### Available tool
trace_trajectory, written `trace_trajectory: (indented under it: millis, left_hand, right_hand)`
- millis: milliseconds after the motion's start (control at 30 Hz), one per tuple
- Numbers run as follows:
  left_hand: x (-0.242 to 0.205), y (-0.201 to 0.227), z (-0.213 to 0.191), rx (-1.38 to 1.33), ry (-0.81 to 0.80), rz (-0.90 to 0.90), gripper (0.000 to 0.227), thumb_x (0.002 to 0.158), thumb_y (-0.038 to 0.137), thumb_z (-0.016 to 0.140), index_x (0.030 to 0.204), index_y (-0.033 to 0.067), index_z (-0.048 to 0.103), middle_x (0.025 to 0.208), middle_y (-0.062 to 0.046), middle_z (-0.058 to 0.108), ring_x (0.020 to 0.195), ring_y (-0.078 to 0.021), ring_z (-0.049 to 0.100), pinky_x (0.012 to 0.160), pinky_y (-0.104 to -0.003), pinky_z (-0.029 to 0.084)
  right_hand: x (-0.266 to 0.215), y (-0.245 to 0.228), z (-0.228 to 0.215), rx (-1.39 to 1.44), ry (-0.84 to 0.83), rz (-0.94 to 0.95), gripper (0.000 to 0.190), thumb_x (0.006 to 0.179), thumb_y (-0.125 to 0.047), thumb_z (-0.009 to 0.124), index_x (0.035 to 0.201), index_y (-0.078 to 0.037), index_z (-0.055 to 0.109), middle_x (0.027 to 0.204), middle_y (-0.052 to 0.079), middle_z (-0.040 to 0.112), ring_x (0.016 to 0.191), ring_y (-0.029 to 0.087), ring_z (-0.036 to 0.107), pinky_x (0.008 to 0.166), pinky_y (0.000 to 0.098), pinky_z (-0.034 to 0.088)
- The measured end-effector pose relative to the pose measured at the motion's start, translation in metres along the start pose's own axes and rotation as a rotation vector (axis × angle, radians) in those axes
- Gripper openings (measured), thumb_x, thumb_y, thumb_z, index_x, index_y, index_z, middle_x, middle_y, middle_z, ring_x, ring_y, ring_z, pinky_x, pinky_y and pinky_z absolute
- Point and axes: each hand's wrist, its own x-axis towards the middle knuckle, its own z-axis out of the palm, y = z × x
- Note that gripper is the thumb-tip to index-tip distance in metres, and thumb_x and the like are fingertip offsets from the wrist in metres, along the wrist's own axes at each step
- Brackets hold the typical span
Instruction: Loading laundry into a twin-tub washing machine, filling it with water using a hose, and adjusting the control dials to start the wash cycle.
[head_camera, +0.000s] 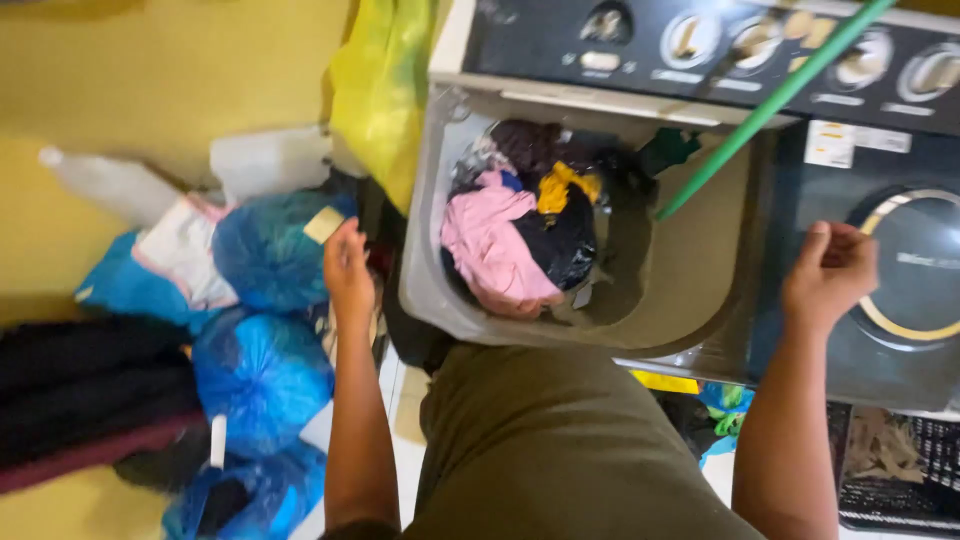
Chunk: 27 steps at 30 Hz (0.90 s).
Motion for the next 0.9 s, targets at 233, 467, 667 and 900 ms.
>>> trace_trajectory:
  millis: [233, 467, 667, 900]
  left_hand:
    - [-0.059, 0.077, 0.056, 0.28, -0.048, 0.557, 0.034, 0.103, 0.032, 0.051, 0.116, 0.002, 0.061, 0.115, -0.015, 0.062, 0.103, -0.027, 0.061, 0.087, -0.036, 0.048]
    - [-0.084, 0.075, 0.106, 0.525, -0.632, 0.622, 0.064, 0.103, 0.047, 0.036, 0.141, -0.0038, 0.043, 0.143, -0.024, 0.049, 0.134, -0.0369, 0.047, 0.112, -0.047, 0.038]
    - [-0.081, 0.078, 0.102, 0.413, -0.618, 0.565, 0.067, 0.104, 0.049, 0.036, 0.147, -0.0025, 0.035, 0.148, -0.024, 0.045, 0.138, -0.0376, 0.045, 0.115, -0.047, 0.035]
    - [-0.08, 0.08, 0.103, 0.397, -0.631, 0.578, 0.062, 0.105, 0.046, 0.034, 0.144, -0.002, 0.039, 0.146, -0.022, 0.046, 0.137, -0.0363, 0.045, 0.116, -0.046, 0.035]
  right_hand:
    - [0.005, -0.017, -0.001, 0.024, -0.006, 0.07, 0.015, 0.111, -0.012, 0.069, 0.109, 0.002, 0.065, 0.089, 0.013, 0.067, 0.079, 0.021, 0.066, 0.069, 0.0313, 0.053]
    - [0.008, -0.026, -0.002, 0.021, -0.019, 0.079, 0.018, 0.11, -0.018, 0.068, 0.106, 0.0, 0.064, 0.087, 0.011, 0.066, 0.076, 0.02, 0.065, 0.066, 0.0304, 0.052]
    - [0.008, -0.032, -0.003, 0.024, -0.019, 0.1, 0.018, 0.108, -0.018, 0.067, 0.105, -0.001, 0.064, 0.087, 0.01, 0.067, 0.076, 0.019, 0.064, 0.067, 0.0298, 0.052]
    - [0.009, -0.036, -0.003, 0.036, -0.024, 0.091, 0.017, 0.109, -0.017, 0.067, 0.104, 0.0, 0.064, 0.087, 0.01, 0.067, 0.075, 0.019, 0.064, 0.066, 0.0297, 0.052]
